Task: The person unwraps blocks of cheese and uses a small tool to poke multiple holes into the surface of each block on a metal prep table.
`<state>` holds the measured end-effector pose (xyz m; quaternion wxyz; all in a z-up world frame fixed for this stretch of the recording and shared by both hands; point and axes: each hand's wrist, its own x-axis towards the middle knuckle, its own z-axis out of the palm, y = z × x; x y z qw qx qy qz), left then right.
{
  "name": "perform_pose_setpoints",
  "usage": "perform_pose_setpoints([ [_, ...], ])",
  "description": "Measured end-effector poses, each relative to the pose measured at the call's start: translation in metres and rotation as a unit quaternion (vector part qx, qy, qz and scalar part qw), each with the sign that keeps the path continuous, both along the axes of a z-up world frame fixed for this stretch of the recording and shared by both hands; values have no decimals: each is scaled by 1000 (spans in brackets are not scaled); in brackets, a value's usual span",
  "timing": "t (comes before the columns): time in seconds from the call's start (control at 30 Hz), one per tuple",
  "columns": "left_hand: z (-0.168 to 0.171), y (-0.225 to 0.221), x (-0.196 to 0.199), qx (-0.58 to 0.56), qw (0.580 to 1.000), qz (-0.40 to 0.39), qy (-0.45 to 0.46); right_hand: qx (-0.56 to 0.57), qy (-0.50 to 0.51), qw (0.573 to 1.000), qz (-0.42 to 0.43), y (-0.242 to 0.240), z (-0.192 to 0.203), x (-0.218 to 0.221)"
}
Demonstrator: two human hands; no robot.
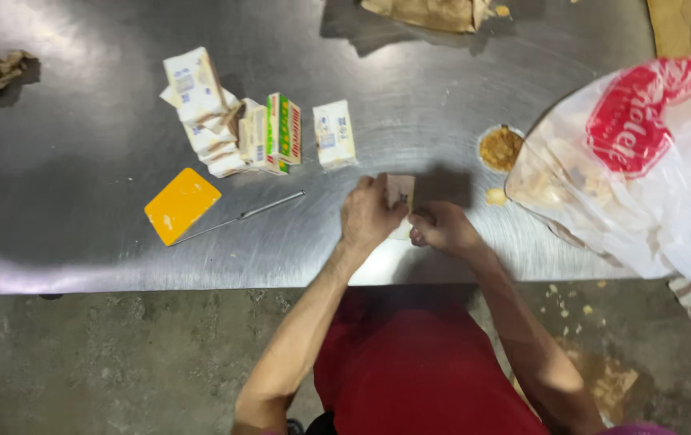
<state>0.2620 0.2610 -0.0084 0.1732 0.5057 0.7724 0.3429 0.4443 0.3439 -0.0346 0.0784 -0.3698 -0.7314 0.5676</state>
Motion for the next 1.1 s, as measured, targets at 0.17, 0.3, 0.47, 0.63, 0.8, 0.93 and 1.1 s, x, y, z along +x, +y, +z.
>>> perform_pose_setpoints([
  [0.17,2,-1,-16,-30,999,-36,18,-114,138,980,-90,-21,-30,-17],
  [0.3,5,-14,-33,30,995,-85,-35,-91,138,979,-122,-26,-27,-24],
  [0.47,13,-8,-60,102,968,-221,63,68,20,983,-167,-35,-10,-46],
  [0.63,19,20,-97,28,939,-342,-20,92,-18,976,-194,-38,18,-56],
  [0.8,9,37,-113,21,913,-407,-37,55,-37,973,-219,-45,32,-66],
  [0.93,0,40,-119,89,900,-425,-39,55,-96,966,-235,-48,45,-74],
  [1.1,0,33,-122,156,889,-429,-39,65,-84,971,-214,-45,50,-77],
])
